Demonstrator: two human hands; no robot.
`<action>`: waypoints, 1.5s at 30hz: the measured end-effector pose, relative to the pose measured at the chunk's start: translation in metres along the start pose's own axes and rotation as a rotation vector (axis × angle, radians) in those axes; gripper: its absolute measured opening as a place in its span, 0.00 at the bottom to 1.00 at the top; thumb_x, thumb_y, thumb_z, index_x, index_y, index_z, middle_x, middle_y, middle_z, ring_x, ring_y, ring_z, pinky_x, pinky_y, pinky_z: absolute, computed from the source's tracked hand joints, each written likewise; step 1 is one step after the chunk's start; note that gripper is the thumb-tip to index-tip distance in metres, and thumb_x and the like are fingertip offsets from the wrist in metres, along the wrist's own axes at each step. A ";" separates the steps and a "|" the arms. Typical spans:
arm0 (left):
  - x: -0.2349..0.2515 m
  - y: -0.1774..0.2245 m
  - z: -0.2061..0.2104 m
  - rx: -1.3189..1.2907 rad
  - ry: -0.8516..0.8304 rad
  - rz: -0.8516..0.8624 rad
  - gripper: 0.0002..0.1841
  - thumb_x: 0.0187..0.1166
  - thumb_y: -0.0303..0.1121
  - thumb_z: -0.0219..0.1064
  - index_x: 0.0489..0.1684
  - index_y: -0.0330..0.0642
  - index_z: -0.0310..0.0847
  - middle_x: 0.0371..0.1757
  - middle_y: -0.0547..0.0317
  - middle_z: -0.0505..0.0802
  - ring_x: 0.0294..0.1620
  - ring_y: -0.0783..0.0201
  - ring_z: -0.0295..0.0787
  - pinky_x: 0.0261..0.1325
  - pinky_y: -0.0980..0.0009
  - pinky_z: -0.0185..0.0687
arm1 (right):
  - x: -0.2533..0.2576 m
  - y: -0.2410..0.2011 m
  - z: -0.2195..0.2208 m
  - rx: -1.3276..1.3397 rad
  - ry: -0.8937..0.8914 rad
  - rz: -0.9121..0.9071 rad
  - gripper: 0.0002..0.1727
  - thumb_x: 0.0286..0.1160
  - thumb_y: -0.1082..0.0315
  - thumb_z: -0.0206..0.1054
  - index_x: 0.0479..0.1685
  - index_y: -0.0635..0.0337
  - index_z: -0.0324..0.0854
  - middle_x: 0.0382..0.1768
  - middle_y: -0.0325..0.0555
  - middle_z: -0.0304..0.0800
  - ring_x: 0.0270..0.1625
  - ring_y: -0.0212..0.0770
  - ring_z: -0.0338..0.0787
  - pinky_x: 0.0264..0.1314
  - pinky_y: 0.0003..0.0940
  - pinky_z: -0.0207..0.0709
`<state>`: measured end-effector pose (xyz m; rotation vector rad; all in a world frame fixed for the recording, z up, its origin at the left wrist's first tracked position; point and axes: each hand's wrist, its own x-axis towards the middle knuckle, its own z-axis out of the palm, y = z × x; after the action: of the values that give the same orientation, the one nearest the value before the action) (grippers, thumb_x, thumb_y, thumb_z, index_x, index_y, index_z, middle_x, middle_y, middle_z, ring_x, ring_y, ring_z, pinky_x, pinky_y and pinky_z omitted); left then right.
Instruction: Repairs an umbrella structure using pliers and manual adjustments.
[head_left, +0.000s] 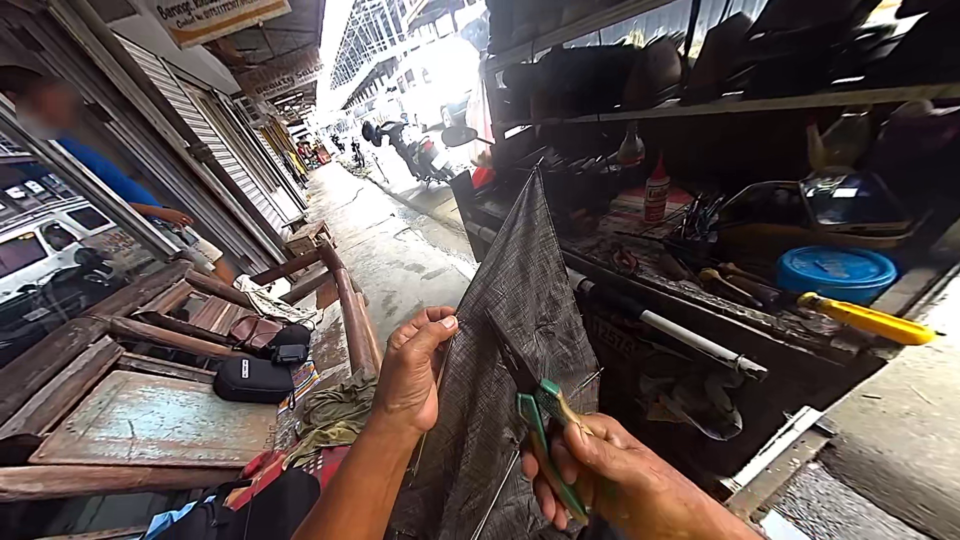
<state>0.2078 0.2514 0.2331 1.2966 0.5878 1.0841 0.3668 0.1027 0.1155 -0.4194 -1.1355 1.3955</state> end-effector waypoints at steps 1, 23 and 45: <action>0.000 0.000 0.000 0.001 -0.002 -0.006 0.10 0.81 0.22 0.56 0.37 0.33 0.85 0.34 0.53 0.92 0.36 0.67 0.90 0.45 0.70 0.88 | 0.001 0.006 0.001 0.113 -0.076 0.012 0.28 0.88 0.40 0.54 0.42 0.55 0.87 0.52 0.51 0.93 0.42 0.42 0.96 0.43 0.37 0.92; -0.005 0.003 0.002 0.021 0.007 0.003 0.11 0.83 0.22 0.54 0.37 0.34 0.85 0.34 0.53 0.92 0.37 0.67 0.90 0.46 0.70 0.89 | 0.014 0.026 0.011 0.733 -0.346 0.137 0.28 0.83 0.35 0.58 0.43 0.51 0.85 0.59 0.54 0.91 0.55 0.51 0.95 0.53 0.42 0.91; -0.005 -0.002 0.001 -0.060 -0.009 -0.020 0.10 0.82 0.22 0.53 0.35 0.37 0.81 0.34 0.52 0.91 0.37 0.67 0.90 0.47 0.70 0.89 | 0.003 -0.004 0.027 0.428 -0.035 0.159 0.31 0.88 0.36 0.50 0.33 0.54 0.80 0.39 0.48 0.90 0.30 0.36 0.91 0.30 0.27 0.85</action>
<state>0.2076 0.2466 0.2304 1.2407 0.5568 1.0712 0.3465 0.0939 0.1325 -0.1793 -0.8122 1.7410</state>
